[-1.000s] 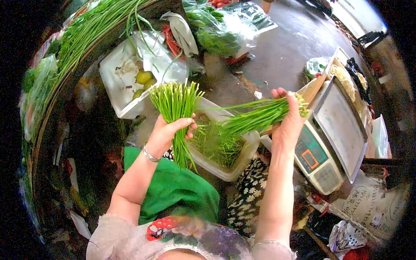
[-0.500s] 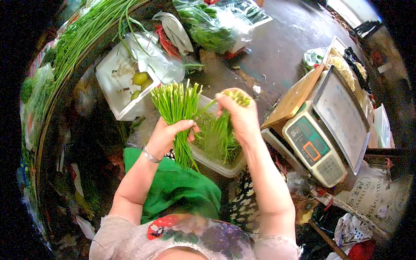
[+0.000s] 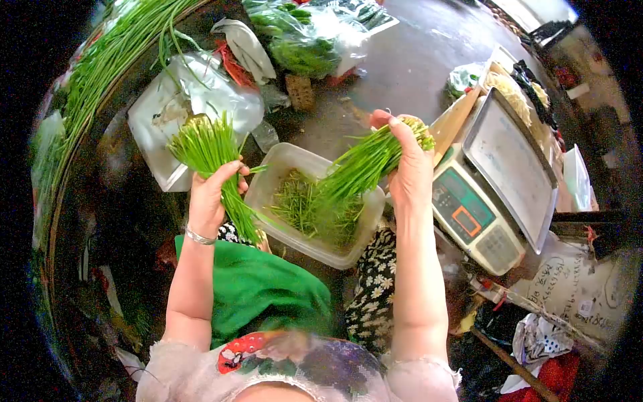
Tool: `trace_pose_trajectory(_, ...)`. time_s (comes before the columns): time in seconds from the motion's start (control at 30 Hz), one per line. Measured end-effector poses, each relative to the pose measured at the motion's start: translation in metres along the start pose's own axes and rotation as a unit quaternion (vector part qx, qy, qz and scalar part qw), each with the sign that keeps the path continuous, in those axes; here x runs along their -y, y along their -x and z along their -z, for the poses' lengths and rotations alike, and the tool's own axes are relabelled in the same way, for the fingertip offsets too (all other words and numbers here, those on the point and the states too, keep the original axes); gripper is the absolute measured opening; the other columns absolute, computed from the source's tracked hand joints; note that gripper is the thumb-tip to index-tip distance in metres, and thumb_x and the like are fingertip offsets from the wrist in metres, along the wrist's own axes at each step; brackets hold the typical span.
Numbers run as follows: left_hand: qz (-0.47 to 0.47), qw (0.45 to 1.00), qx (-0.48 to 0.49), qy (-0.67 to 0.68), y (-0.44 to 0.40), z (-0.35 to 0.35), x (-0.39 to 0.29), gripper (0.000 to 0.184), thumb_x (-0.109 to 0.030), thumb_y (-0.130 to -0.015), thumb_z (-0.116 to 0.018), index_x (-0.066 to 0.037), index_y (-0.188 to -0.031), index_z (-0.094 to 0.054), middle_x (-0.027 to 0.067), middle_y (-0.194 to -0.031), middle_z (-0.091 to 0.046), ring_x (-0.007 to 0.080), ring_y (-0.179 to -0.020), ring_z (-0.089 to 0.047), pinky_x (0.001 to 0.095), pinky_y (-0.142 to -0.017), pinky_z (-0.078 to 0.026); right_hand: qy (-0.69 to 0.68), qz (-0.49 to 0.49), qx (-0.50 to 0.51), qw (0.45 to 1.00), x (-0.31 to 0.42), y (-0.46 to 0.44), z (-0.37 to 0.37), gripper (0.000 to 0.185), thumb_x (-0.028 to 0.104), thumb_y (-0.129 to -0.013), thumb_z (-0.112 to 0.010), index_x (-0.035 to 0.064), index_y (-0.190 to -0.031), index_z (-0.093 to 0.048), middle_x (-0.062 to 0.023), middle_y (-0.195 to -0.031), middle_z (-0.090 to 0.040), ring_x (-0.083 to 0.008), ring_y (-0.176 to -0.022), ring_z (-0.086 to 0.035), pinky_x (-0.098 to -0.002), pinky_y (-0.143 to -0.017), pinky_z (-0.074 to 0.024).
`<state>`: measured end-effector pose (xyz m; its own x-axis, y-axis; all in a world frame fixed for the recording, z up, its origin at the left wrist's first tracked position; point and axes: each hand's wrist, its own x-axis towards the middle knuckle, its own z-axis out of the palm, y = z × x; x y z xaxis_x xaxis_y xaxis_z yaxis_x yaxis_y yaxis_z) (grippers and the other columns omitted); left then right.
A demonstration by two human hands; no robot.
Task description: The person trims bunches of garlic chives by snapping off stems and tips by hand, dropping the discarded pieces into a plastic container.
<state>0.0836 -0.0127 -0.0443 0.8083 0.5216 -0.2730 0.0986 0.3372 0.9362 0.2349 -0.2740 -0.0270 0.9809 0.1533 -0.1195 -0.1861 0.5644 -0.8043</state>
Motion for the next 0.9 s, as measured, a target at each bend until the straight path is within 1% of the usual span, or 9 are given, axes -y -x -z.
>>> trace_pose_trajectory(0.1,0.019,0.998,0.056,0.001,0.007,-0.007,-0.003,0.023,-0.009,-0.082,-0.070,0.001,-0.102,-0.064,0.0109,-0.082,-0.069,0.0175,-0.069,-0.065,0.0287,-0.054,-0.053,0.067,-0.022,0.049,0.996,-0.006,0.004,-0.004,0.012,0.007,-0.085,-0.063,0.0040,-0.095,-0.058,-0.0138,-0.092,-0.069,-0.0220,-0.089,-0.066,-0.0332,-0.075,-0.0534)
trace_pose_trajectory(0.17,0.045,0.994,0.095,0.009,0.010,-0.012,-0.001,0.024,-0.009,-0.082,-0.071,0.001,-0.103,-0.063,0.0108,-0.082,-0.068,0.0175,-0.071,-0.065,0.0292,-0.055,-0.053,0.099,-0.050,0.110,0.988,-0.016,0.010,-0.010,0.014,0.004,-0.084,-0.063,0.0051,-0.096,-0.057,-0.0084,-0.079,-0.066,-0.0157,-0.069,-0.063,-0.0296,-0.066,-0.0521)
trace_pose_trajectory(0.23,0.049,0.993,0.111,0.006,0.012,-0.017,0.001,0.025,-0.009,-0.082,-0.071,0.001,-0.103,-0.063,0.0103,-0.082,-0.068,0.0175,-0.071,-0.065,0.0294,-0.055,-0.052,0.161,-0.064,0.118,0.978,-0.029,0.016,-0.020,0.016,0.004,-0.082,-0.067,0.0045,-0.096,-0.058,-0.0045,-0.075,-0.064,-0.0126,-0.064,-0.060,-0.0255,-0.061,-0.0501)
trace_pose_trajectory(0.3,0.055,0.990,0.131,0.005,0.015,-0.024,0.006,0.025,-0.009,-0.082,-0.071,0.001,-0.103,-0.062,0.0098,-0.082,-0.067,0.0175,-0.072,-0.065,0.0295,-0.055,-0.052,0.173,-0.102,0.161,0.966,-0.035,0.026,-0.034,0.020,0.005,-0.078,-0.075,0.0039,-0.095,-0.064,-0.0011,-0.077,-0.064,-0.0090,-0.063,-0.058,-0.0225,-0.057,-0.0482)
trace_pose_trajectory(0.43,0.051,0.986,0.156,-0.017,0.021,-0.032,0.011,0.024,-0.009,-0.083,-0.070,-0.001,-0.103,-0.062,0.0090,-0.085,-0.066,0.0179,-0.070,-0.064,0.0300,-0.054,-0.051,0.172,-0.137,0.214,0.952,-0.057,0.036,-0.045,0.016,0.004,-0.080,-0.073,0.0014,-0.093,-0.064,-0.0005,-0.075,-0.063,-0.0078,-0.061,-0.056,-0.0227,-0.056,-0.0460)
trace_pose_trajectory(0.6,0.060,0.984,0.167,-0.009,0.020,-0.024,0.011,0.026,-0.009,-0.083,-0.070,-0.001,-0.106,-0.060,0.0088,-0.089,-0.066,0.0188,-0.072,-0.065,0.0316,-0.055,-0.052,0.117,-0.067,0.130,0.982,-0.039,0.019,-0.032,0.013,0.013,-0.083,-0.070,0.0051,-0.090,-0.062,-0.0014,-0.069,-0.062,-0.0109,-0.061,-0.057,-0.0257,-0.062,-0.0463)
trace_pose_trajectory(0.7,0.067,0.985,0.157,-0.006,0.020,-0.024,0.007,0.026,-0.008,-0.083,-0.070,-0.001,-0.106,-0.060,0.0088,-0.094,-0.066,0.0194,-0.076,-0.065,0.0319,-0.056,-0.053,0.002,-0.105,0.041,0.994,-0.012,0.010,-0.024,0.016,0.013,-0.083,-0.069,0.0067,-0.093,-0.059,-0.0059,-0.075,-0.065,-0.0176,-0.071,-0.065,-0.0307,-0.069,-0.0508)
trace_pose_trajectory(0.73,0.074,0.987,0.146,-0.003,0.021,-0.026,0.006,0.026,-0.008,-0.083,-0.070,-0.001,-0.107,-0.060,0.0088,-0.096,-0.066,0.0197,-0.078,-0.066,0.0317,-0.057,-0.054,0.028,-0.093,0.062,0.993,-0.011,0.012,-0.024,0.015,0.011,-0.083,-0.069,0.0069,-0.092,-0.058,-0.0075,-0.078,-0.065,-0.0203,-0.072,-0.066,-0.0310,-0.067,-0.0520)
trace_pose_trajectory(0.9,0.084,0.984,0.159,-0.003,0.023,-0.031,0.008,0.028,-0.007,-0.084,-0.069,-0.001,-0.109,-0.059,0.0084,-0.094,-0.065,0.0203,-0.079,-0.066,0.0308,-0.057,-0.054,0.121,-0.137,0.162,0.970,-0.041,0.024,-0.038,0.021,0.008,-0.078,-0.075,0.0035,-0.094,-0.063,-0.0023,-0.076,-0.063,-0.0118,-0.063,-0.059,-0.0253,-0.059,-0.0481)
